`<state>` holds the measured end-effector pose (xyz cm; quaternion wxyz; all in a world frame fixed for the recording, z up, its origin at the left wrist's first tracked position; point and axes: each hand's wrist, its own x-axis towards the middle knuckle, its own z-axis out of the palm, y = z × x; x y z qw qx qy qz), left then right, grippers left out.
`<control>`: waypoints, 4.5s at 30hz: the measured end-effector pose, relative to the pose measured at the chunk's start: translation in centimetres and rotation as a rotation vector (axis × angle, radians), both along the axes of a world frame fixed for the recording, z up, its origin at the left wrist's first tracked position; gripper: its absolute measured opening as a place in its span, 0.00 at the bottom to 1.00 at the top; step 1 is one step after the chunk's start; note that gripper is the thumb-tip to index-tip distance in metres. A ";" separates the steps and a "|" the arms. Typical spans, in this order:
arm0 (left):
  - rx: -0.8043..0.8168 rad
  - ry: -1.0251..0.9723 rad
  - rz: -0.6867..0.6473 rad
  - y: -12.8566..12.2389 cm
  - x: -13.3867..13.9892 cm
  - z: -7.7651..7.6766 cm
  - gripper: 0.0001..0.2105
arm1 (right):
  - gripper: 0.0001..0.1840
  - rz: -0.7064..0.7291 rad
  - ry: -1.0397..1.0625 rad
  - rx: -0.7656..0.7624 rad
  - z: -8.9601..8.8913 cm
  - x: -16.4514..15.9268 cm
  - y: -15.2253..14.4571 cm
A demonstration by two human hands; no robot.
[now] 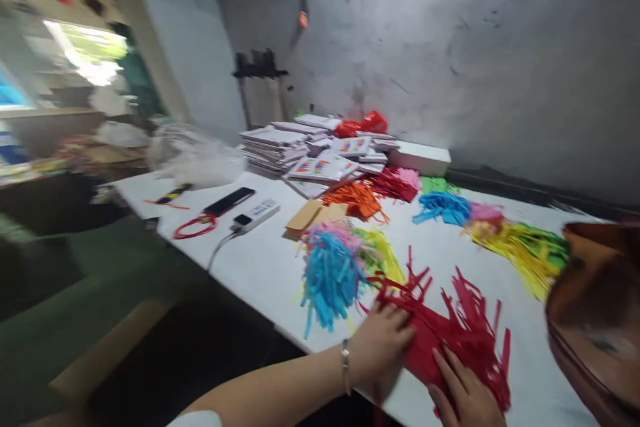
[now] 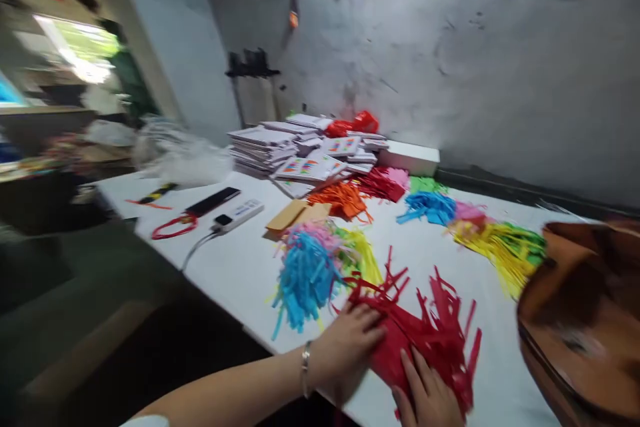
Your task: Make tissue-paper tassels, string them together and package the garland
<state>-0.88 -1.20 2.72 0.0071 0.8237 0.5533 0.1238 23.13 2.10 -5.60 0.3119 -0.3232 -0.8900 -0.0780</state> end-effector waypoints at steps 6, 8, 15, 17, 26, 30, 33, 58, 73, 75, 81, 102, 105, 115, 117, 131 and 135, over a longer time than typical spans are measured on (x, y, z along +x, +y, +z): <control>-0.010 0.043 0.107 -0.9 -7.0 1.0 0.18 | 0.27 -0.282 -0.141 -0.122 1.3 -1.1 -2.1; 0.017 0.067 0.071 -1.9 -7.6 2.0 0.22 | 0.26 -0.327 -0.139 -0.170 2.3 -1.7 -2.8; -0.173 -0.017 -0.330 -1.6 0.9 1.7 0.42 | 0.26 -0.224 -0.207 -0.336 4.4 -2.5 -3.2; -0.199 0.030 -0.312 -0.8 2.4 0.4 0.42 | 0.25 -0.212 -0.220 -0.373 4.6 -2.4 -2.8; -0.028 0.103 -0.243 -1.4 -0.5 -1.6 0.36 | 0.33 -0.726 -0.070 -0.174 5.3 6.4 0.0; 0.085 0.025 -0.232 -1.3 -1.3 -2.9 0.29 | 0.22 -0.765 0.138 0.031 7.3 6.9 -1.8; 0.096 -0.011 -0.245 -1.0 -1.9 -3.7 0.23 | 0.13 -0.422 0.125 0.033 8.5 3.8 -3.5; -0.029 -0.219 -0.213 -1.2 -3.9 -1.9 0.25 | 0.19 0.159 0.100 -0.250 9.9 -2.5 -6.1; -0.023 -0.040 -0.387 -1.0 -3.4 -0.2 0.26 | 0.17 -0.812 0.101 0.004 8.6 9.6 -1.6; -0.024 -0.027 -0.383 -1.1 -3.2 -0.3 0.27 | 0.14 -0.611 0.138 0.084 10.0 7.5 -3.2; 0.021 0.021 -0.368 -1.3 -3.4 -1.4 0.26 | 0.16 0.117 -0.088 -0.152 10.8 -0.8 -3.6; -0.149 -0.257 -0.141 -0.2 -1.7 1.4 0.11 | 0.11 0.052 0.092 -0.408 8.9 -2.3 -0.9; -0.245 -0.211 -0.050 1.2 -1.9 2.6 0.12 | 0.07 -0.175 0.029 -0.576 9.6 -3.0 0.0; -0.358 0.064 0.171 4.2 -1.7 3.4 0.11 | 0.08 -0.365 -0.276 -0.567 9.9 -5.4 2.9; -0.369 0.068 0.185 4.4 -1.5 3.4 0.11 | 0.07 -0.380 -0.305 -0.537 10.0 -5.6 2.9; -0.340 0.098 0.230 4.9 -1.0 3.5 0.10 | 0.11 0.177 -0.258 -0.113 9.2 -5.4 1.3; -0.167 0.051 0.077 3.6 -0.9 4.1 0.07 | 0.13 0.148 -0.205 -0.114 8.1 -5.6 1.3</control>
